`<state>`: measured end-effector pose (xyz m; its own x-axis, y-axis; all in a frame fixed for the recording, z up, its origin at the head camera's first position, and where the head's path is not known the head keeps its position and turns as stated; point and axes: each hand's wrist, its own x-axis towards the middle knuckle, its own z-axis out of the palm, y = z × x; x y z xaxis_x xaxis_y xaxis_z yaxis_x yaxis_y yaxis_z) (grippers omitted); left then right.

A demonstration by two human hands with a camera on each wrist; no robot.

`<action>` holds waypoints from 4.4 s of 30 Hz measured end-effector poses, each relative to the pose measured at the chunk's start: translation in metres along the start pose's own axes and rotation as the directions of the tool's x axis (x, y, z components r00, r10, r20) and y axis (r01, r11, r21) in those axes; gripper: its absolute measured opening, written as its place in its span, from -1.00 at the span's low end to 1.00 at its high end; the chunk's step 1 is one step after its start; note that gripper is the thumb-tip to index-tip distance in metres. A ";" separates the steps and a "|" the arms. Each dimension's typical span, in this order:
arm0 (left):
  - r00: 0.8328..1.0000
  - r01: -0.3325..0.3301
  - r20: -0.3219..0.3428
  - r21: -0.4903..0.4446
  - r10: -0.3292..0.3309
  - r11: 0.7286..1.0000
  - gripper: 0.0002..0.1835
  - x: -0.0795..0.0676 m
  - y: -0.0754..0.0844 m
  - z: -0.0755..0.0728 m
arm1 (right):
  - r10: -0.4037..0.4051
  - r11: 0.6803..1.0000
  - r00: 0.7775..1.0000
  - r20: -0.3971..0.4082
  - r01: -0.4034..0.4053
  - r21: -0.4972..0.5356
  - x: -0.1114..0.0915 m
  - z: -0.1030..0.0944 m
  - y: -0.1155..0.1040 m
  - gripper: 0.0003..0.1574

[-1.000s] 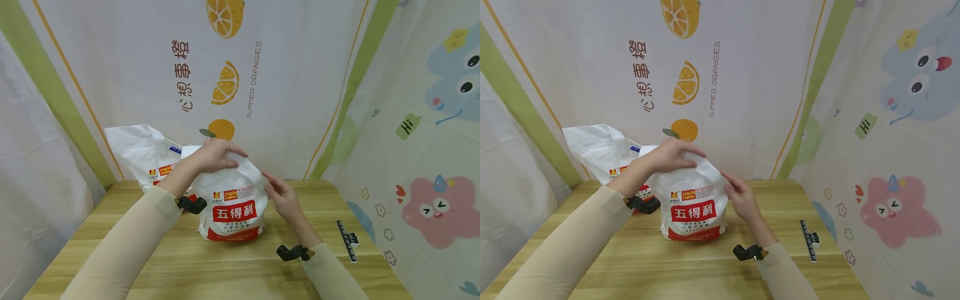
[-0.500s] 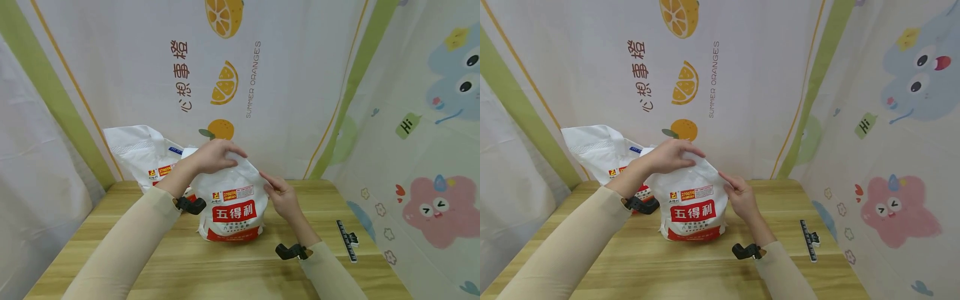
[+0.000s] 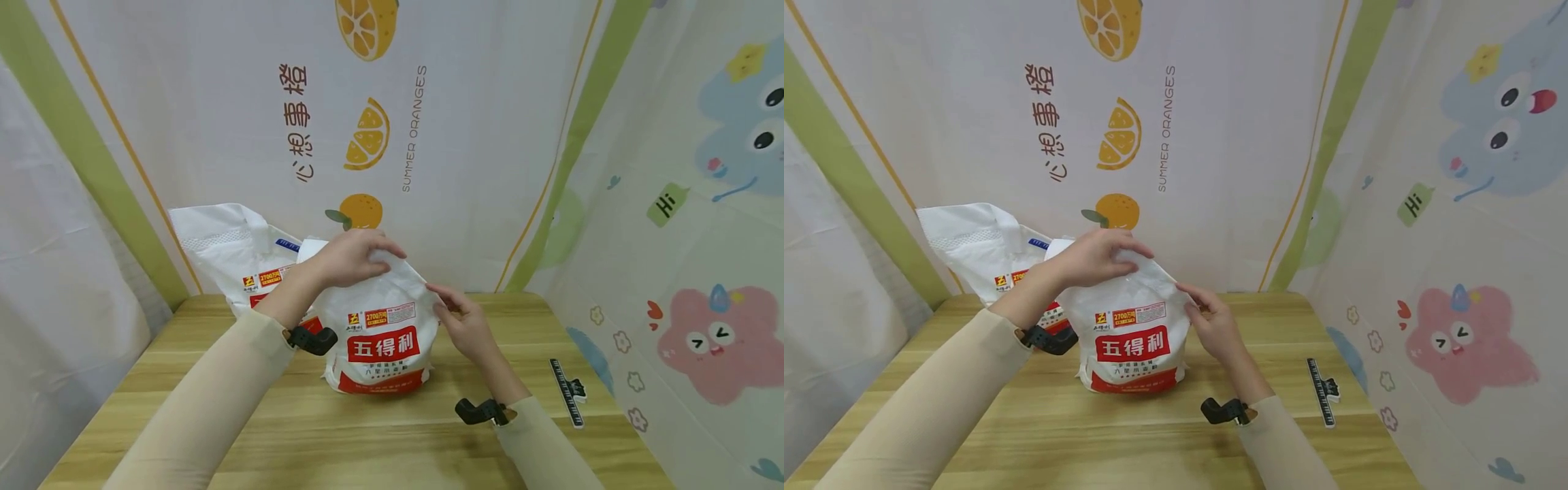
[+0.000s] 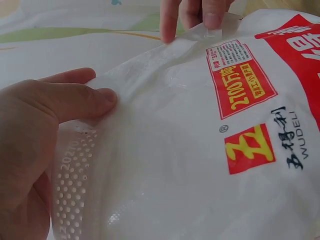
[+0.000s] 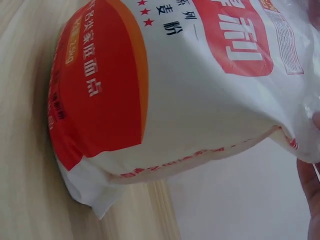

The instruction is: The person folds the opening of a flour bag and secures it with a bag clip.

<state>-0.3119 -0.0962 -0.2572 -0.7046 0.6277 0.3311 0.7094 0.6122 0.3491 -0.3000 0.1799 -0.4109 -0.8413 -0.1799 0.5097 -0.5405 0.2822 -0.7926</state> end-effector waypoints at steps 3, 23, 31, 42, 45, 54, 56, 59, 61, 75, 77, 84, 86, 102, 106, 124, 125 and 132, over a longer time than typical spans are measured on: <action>1.000 -0.008 -0.002 -0.008 0.008 1.000 -0.66 0.000 0.001 -0.001 | 0.026 0.999 0.997 -0.068 -0.023 0.040 -0.001 -0.003 0.003 -0.61; 1.000 0.001 -0.009 -0.036 -0.001 0.999 -0.68 -0.004 0.000 0.000 | 0.105 0.990 0.989 -0.107 -0.093 0.106 0.004 0.000 -0.001 -0.66; 0.999 -0.037 -0.021 0.010 0.038 0.999 -0.69 -0.003 -0.002 0.000 | 0.069 0.994 0.991 -0.110 -0.059 0.095 0.010 0.003 -0.012 -0.77; 0.998 0.051 0.037 0.064 -0.053 0.997 -0.61 -0.001 0.008 -0.005 | 0.081 0.995 0.994 -0.072 -0.076 0.064 0.016 0.008 -0.020 -0.64; 0.998 0.054 0.023 0.083 -0.056 0.995 -0.70 -0.001 0.010 -0.005 | 0.079 0.995 0.993 -0.093 -0.073 0.065 0.017 0.011 -0.023 -0.72; 0.999 -0.045 -0.014 0.245 0.050 0.968 -0.77 0.004 0.016 -0.005 | 0.058 0.998 0.986 -0.154 -0.055 0.022 0.017 0.018 -0.024 -0.81; 1.000 -0.019 0.007 0.225 0.018 0.974 -0.74 0.003 0.017 -0.007 | 0.058 0.998 0.987 -0.151 -0.053 0.038 0.017 0.017 -0.024 -0.80; 0.999 0.029 0.036 0.194 -0.037 0.981 -0.69 0.000 0.017 -0.011 | 0.062 0.997 0.988 -0.144 -0.053 0.063 0.016 0.017 -0.024 -0.79; 0.998 0.041 0.037 0.190 -0.049 0.981 -0.67 -0.001 0.017 -0.012 | 0.063 0.996 0.988 -0.140 -0.054 0.069 0.016 0.016 -0.024 -0.79; 0.999 0.015 0.029 0.225 -0.023 0.974 -0.69 -0.001 0.015 -0.005 | 0.074 0.994 0.987 -0.144 -0.062 0.087 0.013 0.018 -0.023 -0.79; 0.999 0.007 0.031 0.229 -0.015 0.973 -0.69 -0.001 0.015 -0.003 | 0.076 0.994 0.987 -0.139 -0.065 0.084 0.013 0.018 -0.022 -0.78; 0.999 0.018 0.032 0.208 -0.026 0.978 -0.73 -0.001 0.012 -0.002 | 0.053 0.997 0.995 -0.088 -0.049 0.052 0.007 0.010 -0.012 -0.71; 0.997 0.037 0.052 0.192 -0.048 0.981 -0.69 -0.001 0.013 -0.004 | 0.052 0.998 0.995 -0.081 -0.048 0.049 0.004 0.006 -0.007 -0.69; 0.998 -0.021 0.068 0.167 0.009 0.986 -0.74 -0.005 0.007 -0.007 | -0.123 0.966 0.985 -0.125 0.090 -0.241 -0.017 0.003 0.011 -0.76; 0.998 -0.058 0.043 0.180 0.050 0.982 -0.78 -0.006 0.002 -0.004 | -0.225 0.927 0.968 -0.115 0.177 -0.330 -0.020 0.005 0.014 -0.75; 0.993 -0.115 0.003 0.116 0.115 0.987 -0.75 -0.012 -0.006 0.003 | -0.114 0.920 0.993 -0.031 0.094 -0.381 -0.036 -0.032 0.014 -0.65; 0.993 -0.115 0.005 0.110 0.115 0.987 -0.74 -0.012 -0.007 0.003 | -0.085 0.920 0.996 -0.040 0.063 -0.388 -0.039 -0.042 0.015 -0.66; 0.995 -0.091 0.042 0.055 0.089 0.994 -0.69 -0.011 -0.009 0.001 | 0.101 0.836 0.994 -0.050 -0.112 -0.537 -0.070 -0.123 0.028 -0.64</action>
<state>-0.3104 -0.1081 -0.2647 -0.6371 0.6994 0.3240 0.7708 0.5776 0.2688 -0.2564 0.3164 -0.4276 -0.8904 -0.1029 0.4435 -0.3572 0.7618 -0.5404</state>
